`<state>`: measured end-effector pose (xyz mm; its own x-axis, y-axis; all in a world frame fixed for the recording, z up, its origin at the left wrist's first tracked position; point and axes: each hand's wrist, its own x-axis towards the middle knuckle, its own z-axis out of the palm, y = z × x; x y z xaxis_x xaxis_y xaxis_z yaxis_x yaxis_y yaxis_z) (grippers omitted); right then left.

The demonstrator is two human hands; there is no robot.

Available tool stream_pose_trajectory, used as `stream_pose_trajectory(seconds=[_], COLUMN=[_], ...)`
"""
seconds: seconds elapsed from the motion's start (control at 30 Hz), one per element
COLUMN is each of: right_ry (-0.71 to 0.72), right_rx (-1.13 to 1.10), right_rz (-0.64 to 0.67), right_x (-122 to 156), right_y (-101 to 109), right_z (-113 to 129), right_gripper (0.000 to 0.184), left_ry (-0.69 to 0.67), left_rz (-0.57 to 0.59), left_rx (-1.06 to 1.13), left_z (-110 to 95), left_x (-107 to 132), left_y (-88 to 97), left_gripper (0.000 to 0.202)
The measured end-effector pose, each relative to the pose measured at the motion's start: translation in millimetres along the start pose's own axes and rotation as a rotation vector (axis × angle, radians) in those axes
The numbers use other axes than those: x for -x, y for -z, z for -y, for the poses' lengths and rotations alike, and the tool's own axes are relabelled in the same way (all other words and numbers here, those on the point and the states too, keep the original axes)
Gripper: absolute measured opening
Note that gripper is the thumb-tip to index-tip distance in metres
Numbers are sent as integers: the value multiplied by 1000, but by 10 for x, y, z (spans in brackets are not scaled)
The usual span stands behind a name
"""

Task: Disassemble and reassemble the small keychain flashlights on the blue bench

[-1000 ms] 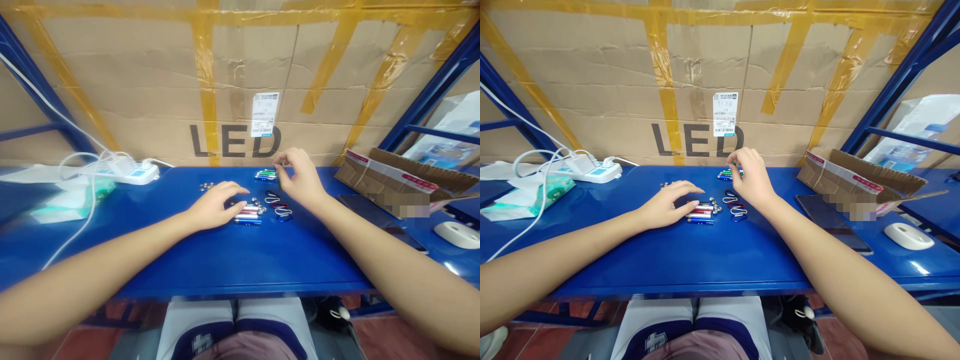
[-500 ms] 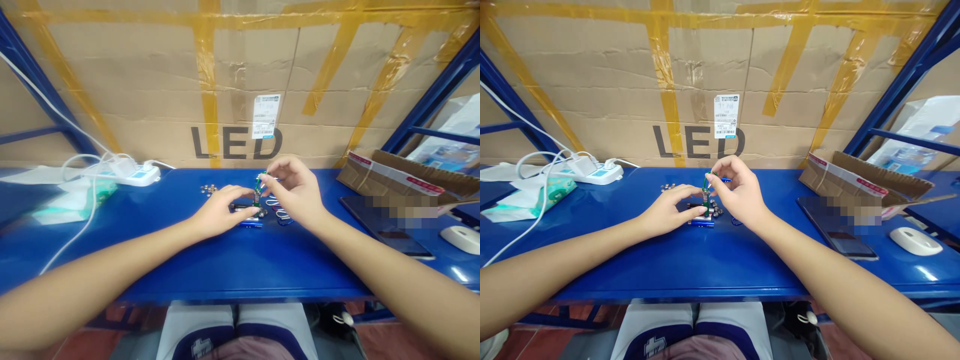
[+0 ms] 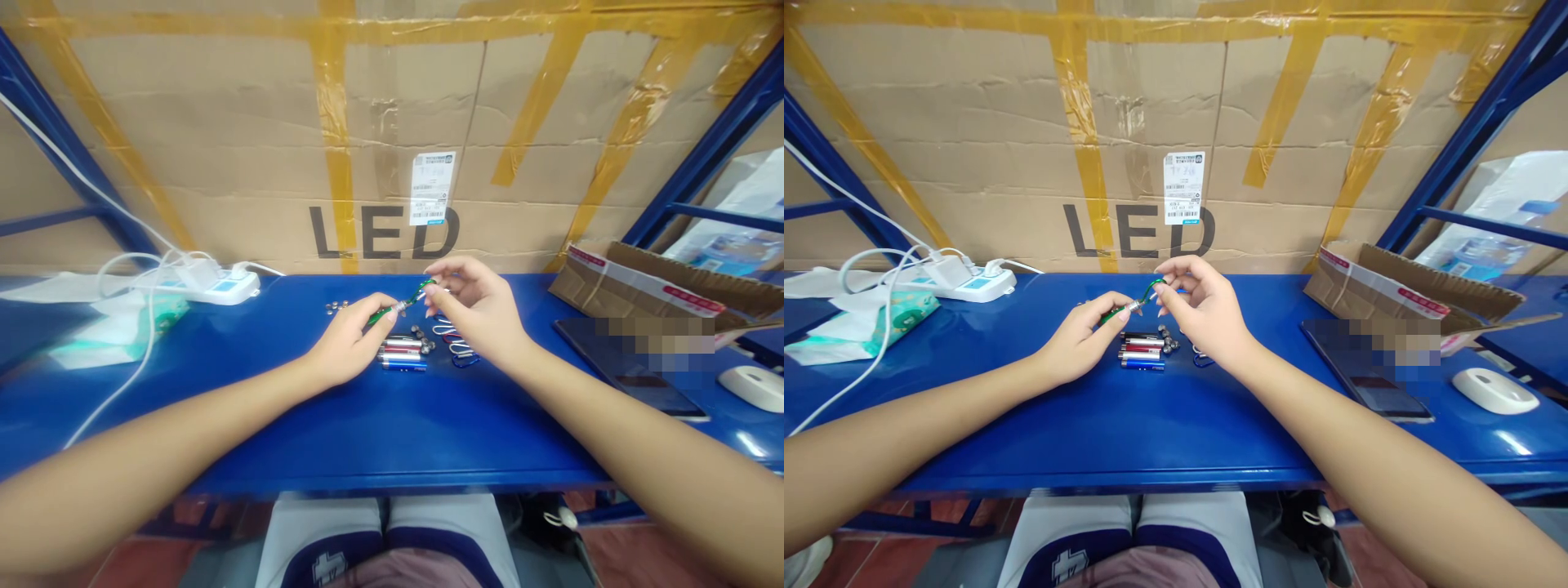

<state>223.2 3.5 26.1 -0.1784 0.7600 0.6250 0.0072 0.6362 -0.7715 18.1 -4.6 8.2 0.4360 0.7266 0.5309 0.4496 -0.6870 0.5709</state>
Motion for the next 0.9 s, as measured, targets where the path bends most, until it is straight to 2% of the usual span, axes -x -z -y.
stream_pose_trajectory(seconds=[0.13,0.27,0.4,0.5,0.6,0.67,0.77,0.9], right_ry=[-9,101,129,77,-14,-51,-83,-159], right_rx=[88,214,282,315,322,348,405,377], right_rz=[25,145,305,390,443,452,438,462], right_x=[8,34,60,71,76,77,70,48], right_y=[0,8,39,48,25,1,-21,0], right_z=[9,9,24,20,-17,-45,-64,-46], right_gripper=[24,14,25,35,38,33,13,28], left_ry=[-37,-102,-132,-125,-108,-100,-83,-31], left_rz=[16,44,63,46,33,32,28,19], left_rx=[-74,-121,-130,-119,-90,-81,-88,-118], left_z=[-21,-26,-13,-5,-6,-8,-6,16], left_x=[6,22,34,36,34,32,33,34], left_y=[4,-6,1,12,22,26,28,22], left_gripper=[25,25,25,26,26,27,27,32])
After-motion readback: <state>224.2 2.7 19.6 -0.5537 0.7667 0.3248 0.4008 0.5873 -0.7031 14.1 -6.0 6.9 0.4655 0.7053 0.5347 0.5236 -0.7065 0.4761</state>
